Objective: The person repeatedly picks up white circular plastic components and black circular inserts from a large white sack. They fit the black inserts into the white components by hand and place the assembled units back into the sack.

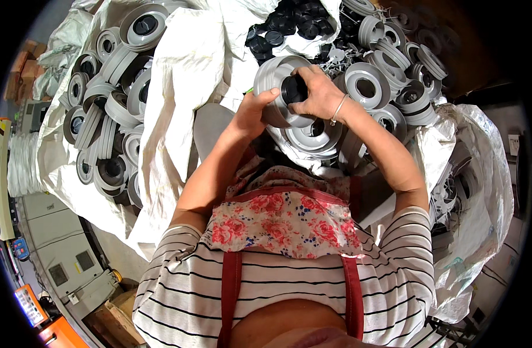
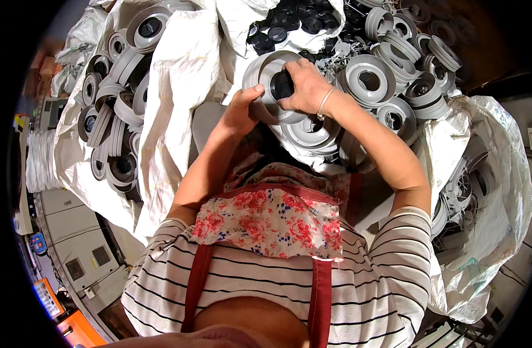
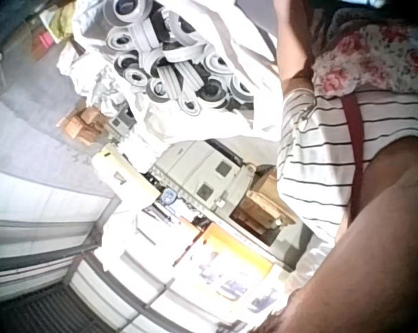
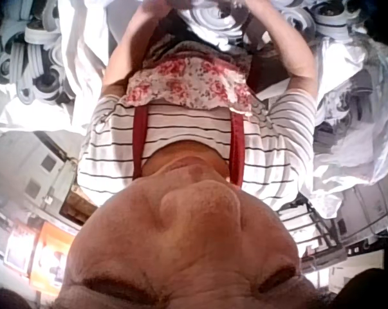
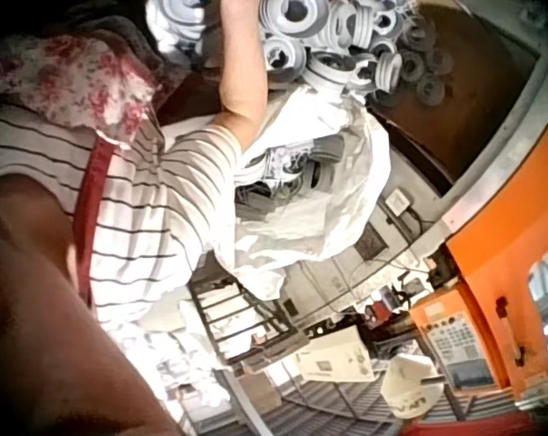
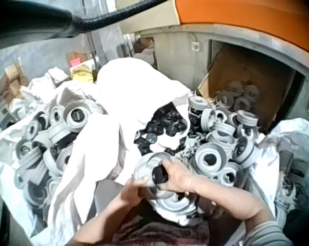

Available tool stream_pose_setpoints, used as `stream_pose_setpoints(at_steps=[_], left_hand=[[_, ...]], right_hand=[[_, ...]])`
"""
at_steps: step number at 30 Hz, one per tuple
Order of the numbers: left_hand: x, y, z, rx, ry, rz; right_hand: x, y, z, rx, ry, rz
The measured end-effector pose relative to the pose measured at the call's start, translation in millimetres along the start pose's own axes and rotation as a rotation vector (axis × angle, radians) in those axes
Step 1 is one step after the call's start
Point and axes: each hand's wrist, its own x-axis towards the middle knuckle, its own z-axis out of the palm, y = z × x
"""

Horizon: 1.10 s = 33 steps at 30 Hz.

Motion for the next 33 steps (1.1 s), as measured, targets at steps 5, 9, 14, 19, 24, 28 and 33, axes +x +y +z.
stream_pose_setpoints(at_steps=[5,9,14,19,24,28,33], left_hand=[[11.2,-14.1,-32.8,0.334,-0.122,0.099],[6.2,-3.3,-19.7,0.243,-0.180,-0.022],[-9.3,2.9,7.7,0.065,-0.064,-0.068],[-12.6,-4.0,14.3,0.104,0.074,0.092],[-24.1,7.6,20.2,0.522,0.223,0.216],[-17.0,108.9,31.4,1.101,0.727,0.521],[-9.5,169.8,4.2,1.215,0.764,1.417]], right_hand=[[-11.9,1.2,0.0,-0.139,0.029,-0.287],[-18.4,-3.5,-2.8,-0.191,-0.029,-0.350],[-19.9,-4.5,9.9,0.160,0.097,0.054],[-9.3,6.0,3.2,0.881,-0.359,0.779],[-11.7,-2.4,0.9,1.035,-0.402,0.747],[-21.1,38.4,25.7,-0.020,-0.200,0.169],[-17.1,86.2,48.1,-0.538,-0.331,0.274]])
